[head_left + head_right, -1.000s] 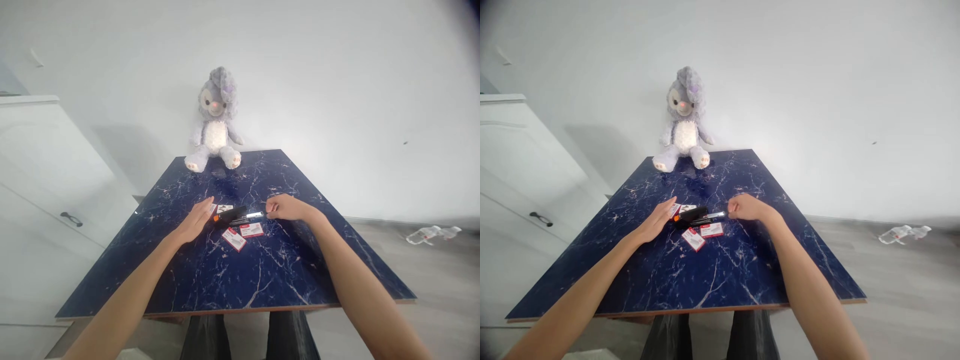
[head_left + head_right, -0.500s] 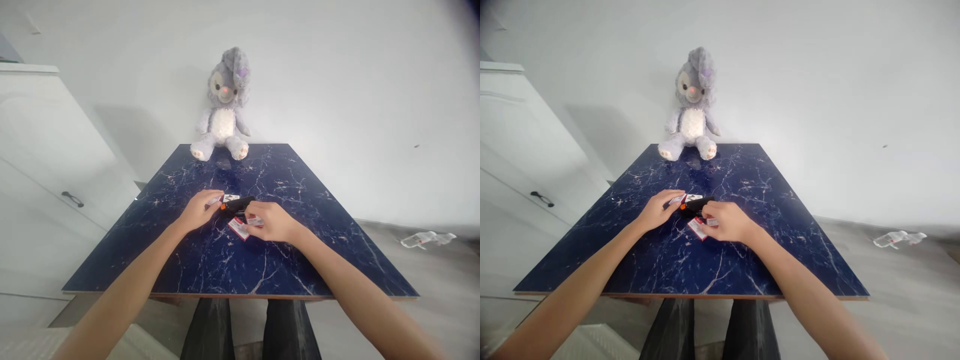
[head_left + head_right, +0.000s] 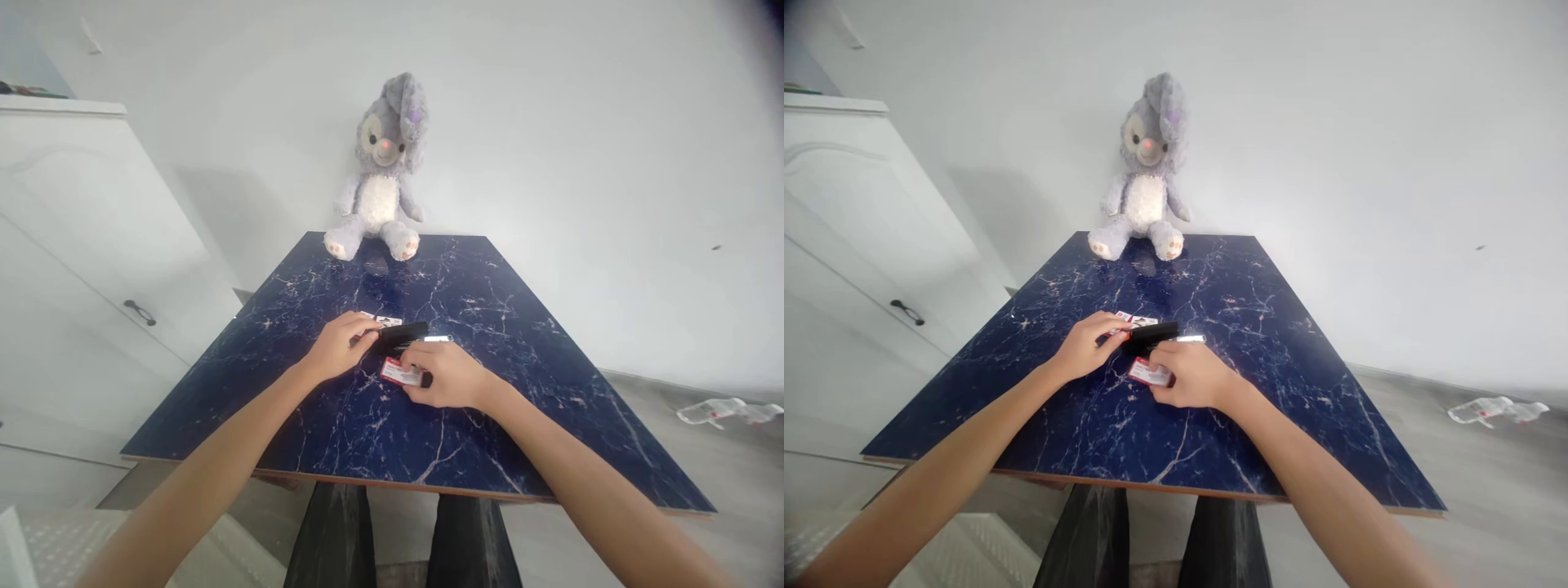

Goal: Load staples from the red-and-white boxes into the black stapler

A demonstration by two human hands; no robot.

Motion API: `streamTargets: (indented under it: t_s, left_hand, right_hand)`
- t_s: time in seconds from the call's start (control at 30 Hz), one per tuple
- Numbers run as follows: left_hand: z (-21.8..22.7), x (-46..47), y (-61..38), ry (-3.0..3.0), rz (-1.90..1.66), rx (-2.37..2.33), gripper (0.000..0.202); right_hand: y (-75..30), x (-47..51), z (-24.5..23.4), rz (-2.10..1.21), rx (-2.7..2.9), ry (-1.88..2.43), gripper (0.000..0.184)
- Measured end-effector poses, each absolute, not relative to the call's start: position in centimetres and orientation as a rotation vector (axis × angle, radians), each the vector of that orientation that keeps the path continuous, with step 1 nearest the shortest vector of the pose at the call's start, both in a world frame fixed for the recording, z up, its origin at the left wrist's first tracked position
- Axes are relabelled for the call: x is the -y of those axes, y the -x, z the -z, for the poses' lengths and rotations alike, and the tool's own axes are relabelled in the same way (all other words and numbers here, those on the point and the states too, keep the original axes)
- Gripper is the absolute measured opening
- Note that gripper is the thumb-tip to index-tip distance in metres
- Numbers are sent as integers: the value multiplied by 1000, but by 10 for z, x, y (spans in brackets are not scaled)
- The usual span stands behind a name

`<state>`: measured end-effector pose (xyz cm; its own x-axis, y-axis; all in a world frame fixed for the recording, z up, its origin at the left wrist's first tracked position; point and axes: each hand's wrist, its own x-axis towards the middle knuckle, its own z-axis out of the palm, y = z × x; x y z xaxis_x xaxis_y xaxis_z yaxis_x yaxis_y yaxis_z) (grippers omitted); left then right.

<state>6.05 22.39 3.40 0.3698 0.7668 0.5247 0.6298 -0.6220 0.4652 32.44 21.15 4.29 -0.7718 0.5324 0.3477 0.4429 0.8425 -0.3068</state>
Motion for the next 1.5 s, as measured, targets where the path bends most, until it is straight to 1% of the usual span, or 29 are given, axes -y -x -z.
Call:
streamTargets:
  t_s: [0.13,0.2,0.33,0.47,0.57,0.63,0.8,0.97,1.03,1.2,1.3,1.5]
  left_hand:
    - [-36,-213,-71,-2068,-1161,-1270,33]
    - [-36,-208,-77,-1843,-1057,-1096,40]
    - [-38,-204,-82,-1541,-828,-817,53]
    - [-43,-207,-78,-1490,-766,-798,54]
    - [-46,-210,-74,-1517,-845,-878,51]
    - [-45,-212,-72,-1549,-911,-939,46]
    - [-36,-220,-69,-1629,-1033,-1064,33]
    - [-29,-228,-63,-1611,-1170,-1105,34]
    - [-30,-229,-61,-1631,-1188,-1105,34]
    - [-33,-226,-67,-1499,-1227,-1040,35]
    - [-33,-221,-75,-1402,-1186,-981,37]
    - [-40,-216,-79,-1502,-1198,-1104,39]
  right_hand:
    - [-326,-212,-49,-267,2311,629,11]
    - [-326,-212,-50,-244,2235,635,10]
    - [-323,-213,-45,-300,2223,571,18]
    - [-321,-215,-40,-297,2192,541,29]
    - [-322,-216,-40,-311,2141,630,39]
    - [-323,-217,-40,-357,2118,698,42]
    - [-325,-222,-36,-419,2113,734,40]
    - [-325,-227,-35,-354,2096,683,24]
    - [-326,-229,-35,-329,2074,683,21]
    - [-329,-230,-33,-249,2079,654,24]
    - [-329,-231,-31,-191,2086,638,28]
    - [-328,-228,-35,-125,2128,645,29]
